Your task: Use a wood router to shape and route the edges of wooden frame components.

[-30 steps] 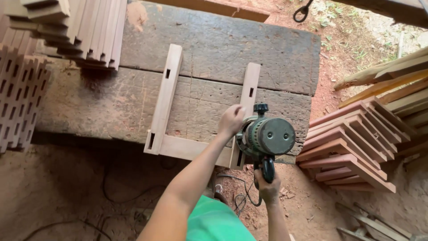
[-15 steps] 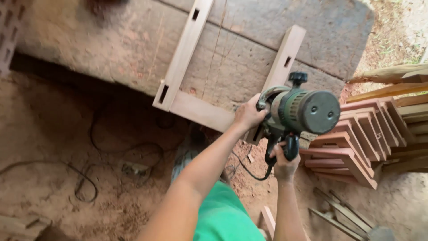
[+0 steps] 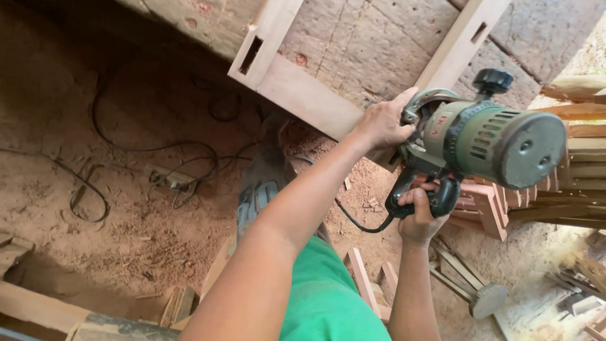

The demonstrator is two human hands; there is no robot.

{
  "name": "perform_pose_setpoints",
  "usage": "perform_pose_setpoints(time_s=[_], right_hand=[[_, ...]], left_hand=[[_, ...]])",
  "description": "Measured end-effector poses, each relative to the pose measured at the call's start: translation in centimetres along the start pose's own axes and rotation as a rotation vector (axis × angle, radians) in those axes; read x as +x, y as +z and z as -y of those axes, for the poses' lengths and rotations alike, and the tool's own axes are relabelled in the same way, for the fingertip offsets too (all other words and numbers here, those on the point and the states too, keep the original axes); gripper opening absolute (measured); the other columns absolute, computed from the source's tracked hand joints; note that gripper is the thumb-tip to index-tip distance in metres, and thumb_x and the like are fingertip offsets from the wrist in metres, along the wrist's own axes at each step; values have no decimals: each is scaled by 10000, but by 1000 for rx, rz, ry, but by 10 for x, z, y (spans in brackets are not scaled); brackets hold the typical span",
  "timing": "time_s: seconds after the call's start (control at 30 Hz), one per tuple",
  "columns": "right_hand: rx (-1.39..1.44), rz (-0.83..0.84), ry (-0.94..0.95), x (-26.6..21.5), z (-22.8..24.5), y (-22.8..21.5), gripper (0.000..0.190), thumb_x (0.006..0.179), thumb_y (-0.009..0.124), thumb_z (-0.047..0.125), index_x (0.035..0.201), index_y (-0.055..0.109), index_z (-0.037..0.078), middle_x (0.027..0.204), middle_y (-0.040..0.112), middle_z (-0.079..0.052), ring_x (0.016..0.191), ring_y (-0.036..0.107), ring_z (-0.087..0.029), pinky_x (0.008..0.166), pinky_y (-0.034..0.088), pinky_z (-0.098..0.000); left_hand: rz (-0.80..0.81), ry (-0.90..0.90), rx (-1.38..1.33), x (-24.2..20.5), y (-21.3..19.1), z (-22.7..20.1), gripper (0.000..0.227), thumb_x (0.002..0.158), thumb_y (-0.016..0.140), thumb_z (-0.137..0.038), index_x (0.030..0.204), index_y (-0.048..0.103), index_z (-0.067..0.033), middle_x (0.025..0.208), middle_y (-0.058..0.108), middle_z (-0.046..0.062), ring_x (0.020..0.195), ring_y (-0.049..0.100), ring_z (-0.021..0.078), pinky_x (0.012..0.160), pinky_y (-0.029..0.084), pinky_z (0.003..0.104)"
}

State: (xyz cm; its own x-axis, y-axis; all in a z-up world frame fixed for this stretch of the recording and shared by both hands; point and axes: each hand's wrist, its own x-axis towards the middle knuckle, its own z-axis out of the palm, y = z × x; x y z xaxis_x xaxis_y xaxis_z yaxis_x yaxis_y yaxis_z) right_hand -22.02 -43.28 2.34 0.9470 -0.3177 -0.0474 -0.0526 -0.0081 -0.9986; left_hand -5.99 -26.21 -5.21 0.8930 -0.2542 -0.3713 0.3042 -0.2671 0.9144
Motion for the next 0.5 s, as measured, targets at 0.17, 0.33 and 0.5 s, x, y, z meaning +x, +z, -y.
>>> perform_pose_setpoints(time_s=[0.17,0.33,0.5], right_hand=[[-51,4,-24,-5,19,16,190,963,607,-53,1145,553,-46,570,482,-167,469,585,-307,565,548,-431],[-40,20,-30,-11,32,37,193,979,609,-26,1163,548,-22,589,492,-161,496,592,-294,587,555,-429],[-29,4,53,-14,6,6,173,995,604,47,1152,534,24,619,518,-129,522,606,-268,640,584,-424]], left_hand=[[12,59,-23,-9,-7,-7,681,827,659,-404,1472,459,-320,1156,768,234,1197,698,418,1079,531,522],[9,92,5,10,10,12,702,789,672,-412,1452,442,-444,1083,815,119,1158,745,331,1047,573,472],[11,113,-10,7,4,7,696,750,694,-383,1409,484,-459,1030,840,69,1136,768,284,1034,601,443]])
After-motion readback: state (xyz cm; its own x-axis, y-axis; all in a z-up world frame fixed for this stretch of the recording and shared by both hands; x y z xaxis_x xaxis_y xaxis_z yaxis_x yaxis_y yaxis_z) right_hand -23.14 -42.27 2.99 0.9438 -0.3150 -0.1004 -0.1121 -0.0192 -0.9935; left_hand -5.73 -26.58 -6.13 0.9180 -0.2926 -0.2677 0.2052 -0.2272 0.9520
